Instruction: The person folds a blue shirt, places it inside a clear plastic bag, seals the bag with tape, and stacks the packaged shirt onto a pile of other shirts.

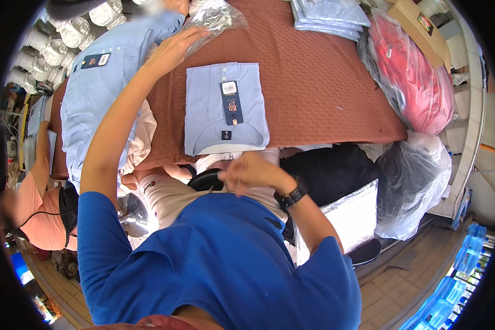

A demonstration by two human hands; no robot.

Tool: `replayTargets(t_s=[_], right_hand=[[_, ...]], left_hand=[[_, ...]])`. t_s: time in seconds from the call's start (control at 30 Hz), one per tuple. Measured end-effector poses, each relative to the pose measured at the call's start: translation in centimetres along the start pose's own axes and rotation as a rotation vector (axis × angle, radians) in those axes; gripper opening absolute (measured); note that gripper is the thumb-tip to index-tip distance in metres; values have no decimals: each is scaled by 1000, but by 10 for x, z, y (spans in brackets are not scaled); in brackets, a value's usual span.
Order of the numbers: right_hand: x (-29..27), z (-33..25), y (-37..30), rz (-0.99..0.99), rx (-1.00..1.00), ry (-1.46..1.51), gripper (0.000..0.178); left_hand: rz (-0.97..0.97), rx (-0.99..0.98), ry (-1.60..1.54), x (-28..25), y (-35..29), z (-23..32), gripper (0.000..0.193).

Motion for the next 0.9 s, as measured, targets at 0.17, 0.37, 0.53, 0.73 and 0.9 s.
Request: replayTargets(t_s=[0.17, 0.37, 0.53, 0.73, 0.9], right_hand=[[-70, -128, 69, 644, -835, -720, 24], [-113, -144, 204, 591, -505, -1005, 35], [-141, -132, 220, 869, -413, -683, 53], [-177, -132, 209, 1140, -538, -342, 58], [-182, -145, 255, 489, -449, 216, 33]], left_hand=[[-6, 2, -43, 5, 4, 20, 74], [-95, -35, -121, 36, -8, 3, 73], [49, -187, -514, 32, -22, -26, 81], [-24, -272, -509, 29, -19, -18, 83], [-12, -173, -373, 36, -22, -5, 72]])
Point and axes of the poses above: each hand's wrist, its own y-axis towards the middle knuckle, its own x-axis out of the palm, z = x × y, the point moved 7 cm from there along y, towards the middle knuckle, and after that the axes turned 2 degrees about z, right-handed, at the moved point
